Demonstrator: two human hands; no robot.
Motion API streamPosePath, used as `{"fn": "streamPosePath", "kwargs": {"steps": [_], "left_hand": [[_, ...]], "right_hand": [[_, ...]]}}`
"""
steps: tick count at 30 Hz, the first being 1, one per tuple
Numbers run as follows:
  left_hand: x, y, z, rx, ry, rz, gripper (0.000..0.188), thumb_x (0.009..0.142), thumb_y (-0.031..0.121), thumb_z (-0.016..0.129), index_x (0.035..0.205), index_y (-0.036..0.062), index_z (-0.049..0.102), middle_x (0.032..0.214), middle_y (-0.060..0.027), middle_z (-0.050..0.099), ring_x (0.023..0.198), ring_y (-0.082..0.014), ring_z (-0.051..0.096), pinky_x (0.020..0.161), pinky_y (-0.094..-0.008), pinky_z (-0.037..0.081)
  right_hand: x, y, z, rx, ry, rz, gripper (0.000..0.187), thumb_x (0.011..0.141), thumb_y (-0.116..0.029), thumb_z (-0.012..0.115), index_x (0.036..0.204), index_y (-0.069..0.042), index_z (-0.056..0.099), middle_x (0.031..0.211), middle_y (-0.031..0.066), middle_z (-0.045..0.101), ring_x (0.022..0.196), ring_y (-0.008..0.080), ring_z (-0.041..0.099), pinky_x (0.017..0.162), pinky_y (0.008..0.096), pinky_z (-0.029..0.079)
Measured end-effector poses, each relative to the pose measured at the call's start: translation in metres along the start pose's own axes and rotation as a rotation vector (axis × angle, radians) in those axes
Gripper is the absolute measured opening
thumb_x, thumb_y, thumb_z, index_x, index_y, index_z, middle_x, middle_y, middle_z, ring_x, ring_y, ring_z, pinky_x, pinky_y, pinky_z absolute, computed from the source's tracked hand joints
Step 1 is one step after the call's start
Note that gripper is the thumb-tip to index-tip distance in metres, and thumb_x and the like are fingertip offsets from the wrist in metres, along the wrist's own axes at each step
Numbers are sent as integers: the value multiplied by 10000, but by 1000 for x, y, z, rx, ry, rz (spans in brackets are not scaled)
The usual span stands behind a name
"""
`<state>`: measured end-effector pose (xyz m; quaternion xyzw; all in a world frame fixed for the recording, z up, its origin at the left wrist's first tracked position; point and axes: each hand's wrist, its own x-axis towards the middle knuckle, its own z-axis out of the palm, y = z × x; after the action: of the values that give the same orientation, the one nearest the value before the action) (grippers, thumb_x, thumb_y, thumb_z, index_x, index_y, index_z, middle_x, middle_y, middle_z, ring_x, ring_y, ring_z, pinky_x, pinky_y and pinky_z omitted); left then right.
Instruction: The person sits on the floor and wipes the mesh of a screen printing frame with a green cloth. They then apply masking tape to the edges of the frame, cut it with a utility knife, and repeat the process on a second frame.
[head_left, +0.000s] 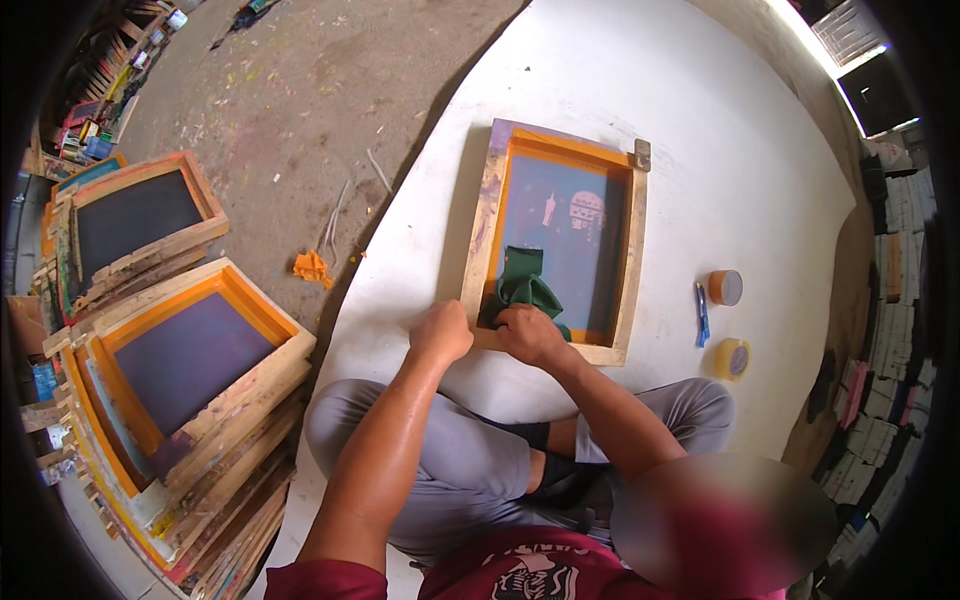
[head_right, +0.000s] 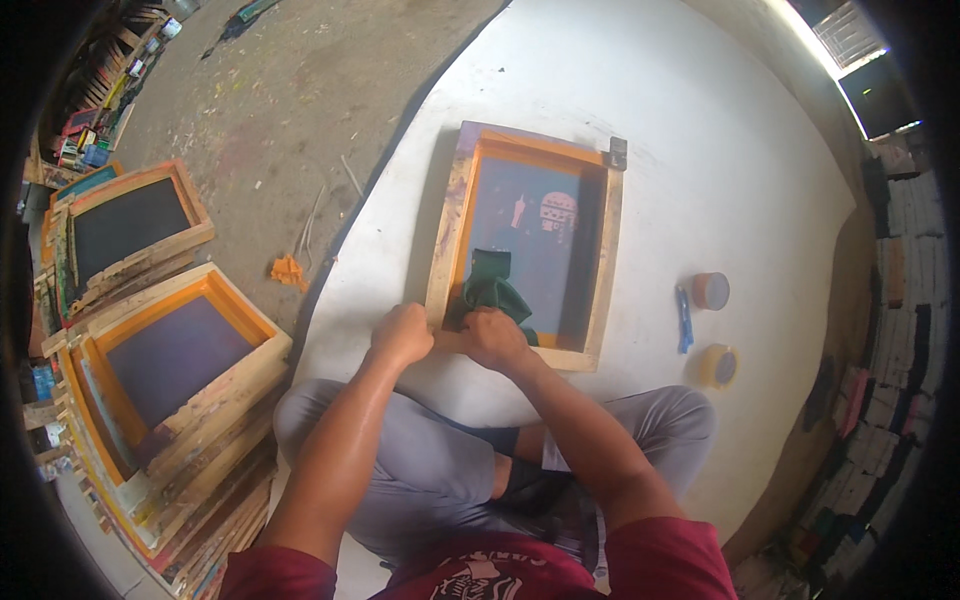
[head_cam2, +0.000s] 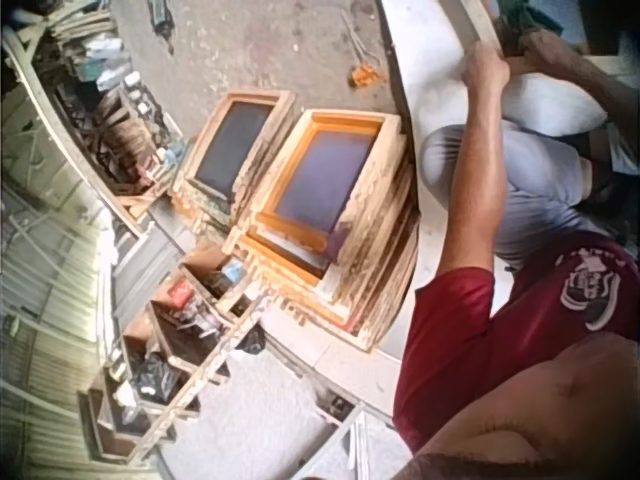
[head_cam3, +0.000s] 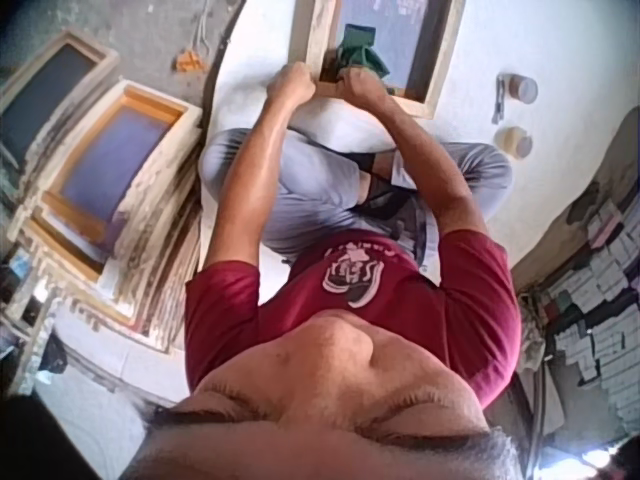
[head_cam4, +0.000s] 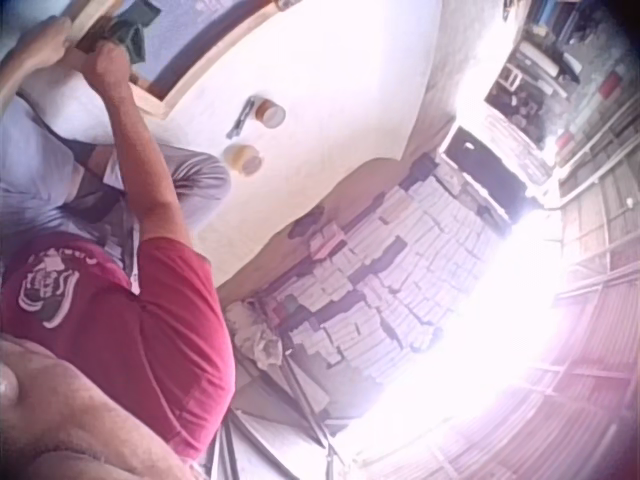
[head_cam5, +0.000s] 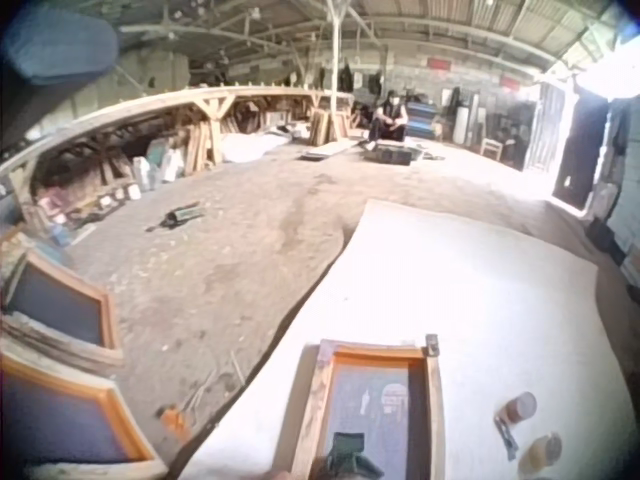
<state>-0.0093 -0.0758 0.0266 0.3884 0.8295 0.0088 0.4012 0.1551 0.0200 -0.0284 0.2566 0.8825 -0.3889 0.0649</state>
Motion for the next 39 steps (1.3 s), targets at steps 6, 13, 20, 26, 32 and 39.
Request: {"fn": "streamPosePath", "kwargs": {"steps": [6,13,20,26,32,39], "left_hand": [[-5,7,-5,-11,19,-29,203,851,62,643,1018,-7,734,1079,-255,739,1046,-440,709,900,-523,573],[-2,6,1,-4,-3,-25,203,845,58,648,1022,9,734,1104,-247,734,1081,-438,697,913,-518,574],[-2,6,2,-24,-4,-22,209,858,143,734,1018,9,739,1124,-231,738,1097,-420,698,923,-503,574],[0,-2,1,-5,-28,-19,287,859,238,793,1025,9,748,1143,-229,738,1119,-408,697,937,-492,574],[3,5,-2,12,-46,-2,299,856,240,794,1046,13,753,1149,-227,741,1122,-402,699,940,-485,576],[-1,2,0,-15,-14,-7,344,855,258,829,1075,7,747,1129,-210,747,1112,-396,698,952,-485,551]], "right_hand": [[-2,-3,-5,211,-59,-9,397,942,-333,563,1029,-11,779,1139,233,691,1183,374,623,1039,467,485],[-1,-3,-18,289,-180,-12,364,891,-244,569,1080,5,755,1143,220,695,1111,384,650,996,445,511],[3,17,4,152,-139,-32,330,912,-220,579,1107,-27,762,1112,170,731,1069,324,684,970,396,524],[-6,8,-50,338,-4,140,307,866,-98,669,1158,-65,761,1015,170,738,981,321,708,907,415,546],[-11,16,-21,120,125,-29,304,846,-65,718,1148,-50,749,1017,164,725,954,347,711,856,451,564],[-10,22,-57,-413,502,126,121,826,-60,631,934,-93,674,990,123,648,951,341,650,779,467,545]]}}
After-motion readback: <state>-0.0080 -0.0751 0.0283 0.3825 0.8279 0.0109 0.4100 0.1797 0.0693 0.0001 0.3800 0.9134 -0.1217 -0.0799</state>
